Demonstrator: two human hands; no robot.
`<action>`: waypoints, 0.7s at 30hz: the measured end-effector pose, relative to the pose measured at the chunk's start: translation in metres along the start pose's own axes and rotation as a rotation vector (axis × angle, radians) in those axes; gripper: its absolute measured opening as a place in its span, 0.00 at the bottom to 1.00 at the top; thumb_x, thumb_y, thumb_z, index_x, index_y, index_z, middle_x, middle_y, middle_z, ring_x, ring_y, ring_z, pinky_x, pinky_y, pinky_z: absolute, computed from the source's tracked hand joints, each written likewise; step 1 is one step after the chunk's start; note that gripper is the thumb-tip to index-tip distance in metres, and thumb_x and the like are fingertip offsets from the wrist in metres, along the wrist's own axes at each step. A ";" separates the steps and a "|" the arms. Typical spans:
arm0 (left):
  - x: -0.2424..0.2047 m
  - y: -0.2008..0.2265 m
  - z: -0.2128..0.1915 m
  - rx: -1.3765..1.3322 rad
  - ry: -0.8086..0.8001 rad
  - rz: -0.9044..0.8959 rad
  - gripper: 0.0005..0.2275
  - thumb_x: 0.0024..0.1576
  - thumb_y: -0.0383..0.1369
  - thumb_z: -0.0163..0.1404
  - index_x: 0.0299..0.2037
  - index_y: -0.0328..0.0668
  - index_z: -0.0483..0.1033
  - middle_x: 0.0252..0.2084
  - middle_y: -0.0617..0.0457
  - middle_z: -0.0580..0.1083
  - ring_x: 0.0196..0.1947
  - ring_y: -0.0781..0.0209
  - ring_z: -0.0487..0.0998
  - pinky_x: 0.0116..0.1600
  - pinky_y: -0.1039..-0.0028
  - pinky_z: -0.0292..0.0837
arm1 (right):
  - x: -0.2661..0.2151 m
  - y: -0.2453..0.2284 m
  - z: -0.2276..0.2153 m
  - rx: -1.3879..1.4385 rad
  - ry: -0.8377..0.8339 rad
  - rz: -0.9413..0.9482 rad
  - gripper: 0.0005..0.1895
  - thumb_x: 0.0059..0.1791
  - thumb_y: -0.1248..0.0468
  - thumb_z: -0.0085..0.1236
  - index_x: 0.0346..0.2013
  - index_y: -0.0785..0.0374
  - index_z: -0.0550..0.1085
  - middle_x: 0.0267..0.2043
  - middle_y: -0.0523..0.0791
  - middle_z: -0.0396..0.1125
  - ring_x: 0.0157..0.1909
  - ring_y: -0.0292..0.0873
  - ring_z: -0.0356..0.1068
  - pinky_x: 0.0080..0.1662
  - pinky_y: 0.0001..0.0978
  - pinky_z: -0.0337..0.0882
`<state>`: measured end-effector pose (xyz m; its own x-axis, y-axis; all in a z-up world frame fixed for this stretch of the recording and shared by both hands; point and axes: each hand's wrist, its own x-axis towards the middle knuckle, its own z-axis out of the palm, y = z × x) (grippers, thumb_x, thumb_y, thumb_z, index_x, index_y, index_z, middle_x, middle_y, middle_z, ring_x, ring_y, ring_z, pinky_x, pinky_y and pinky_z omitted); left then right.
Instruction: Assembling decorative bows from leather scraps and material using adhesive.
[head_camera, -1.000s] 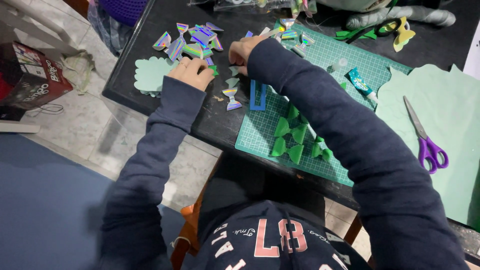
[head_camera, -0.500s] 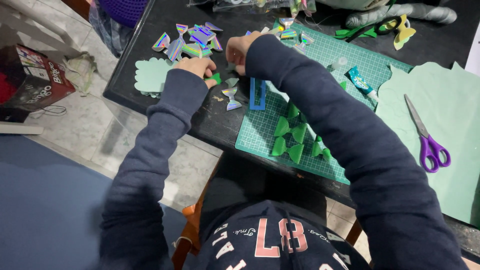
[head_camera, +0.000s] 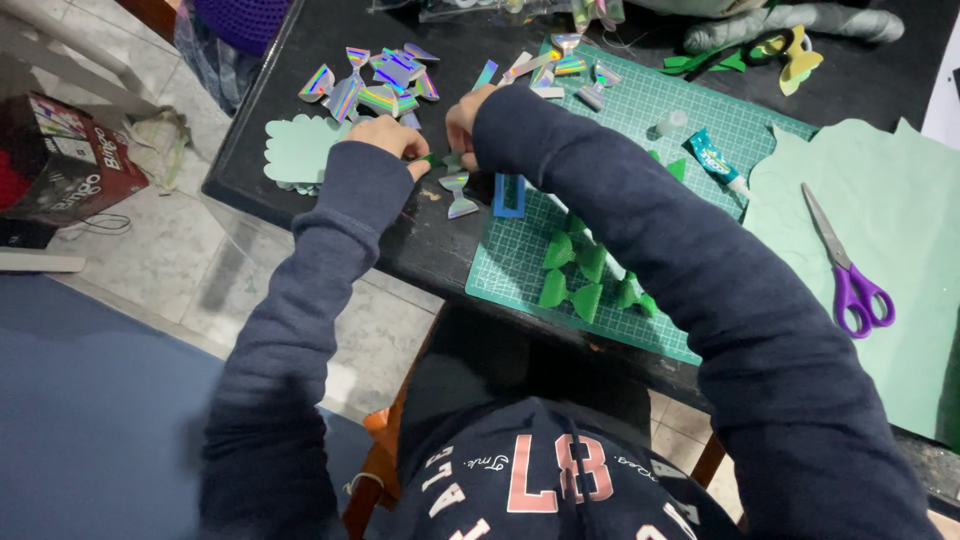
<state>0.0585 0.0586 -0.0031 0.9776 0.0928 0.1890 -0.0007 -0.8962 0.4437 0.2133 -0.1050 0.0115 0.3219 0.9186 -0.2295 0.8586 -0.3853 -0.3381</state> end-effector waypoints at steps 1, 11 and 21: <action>-0.002 -0.003 0.001 0.000 0.000 0.004 0.07 0.53 0.35 0.62 0.36 0.44 0.82 0.34 0.51 0.76 0.40 0.49 0.76 0.46 0.59 0.72 | -0.002 0.000 -0.002 -0.001 0.002 0.003 0.12 0.41 0.59 0.67 0.36 0.57 0.79 0.33 0.44 0.75 0.38 0.48 0.77 0.41 0.41 0.76; -0.009 0.000 -0.029 -0.211 0.087 -0.008 0.10 0.59 0.34 0.61 0.48 0.41 0.79 0.36 0.48 0.80 0.35 0.54 0.83 0.40 0.66 0.76 | -0.208 0.054 -0.074 0.259 0.613 -0.114 0.16 0.50 0.68 0.71 0.47 0.64 0.72 0.42 0.45 0.73 0.44 0.39 0.77 0.46 0.30 0.77; -0.027 0.085 -0.037 -0.429 0.118 -0.038 0.09 0.63 0.27 0.58 0.52 0.42 0.82 0.40 0.51 0.83 0.39 0.67 0.84 0.44 0.77 0.78 | -0.451 0.046 -0.030 0.194 0.933 0.445 0.20 0.56 0.77 0.62 0.61 0.74 0.69 0.45 0.53 0.71 0.48 0.43 0.76 0.49 0.31 0.78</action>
<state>0.0247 -0.0043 0.0622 0.9478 0.1935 0.2533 -0.0770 -0.6322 0.7710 0.1196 -0.5337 0.1273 0.8430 0.3626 0.3973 0.5354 -0.6363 -0.5554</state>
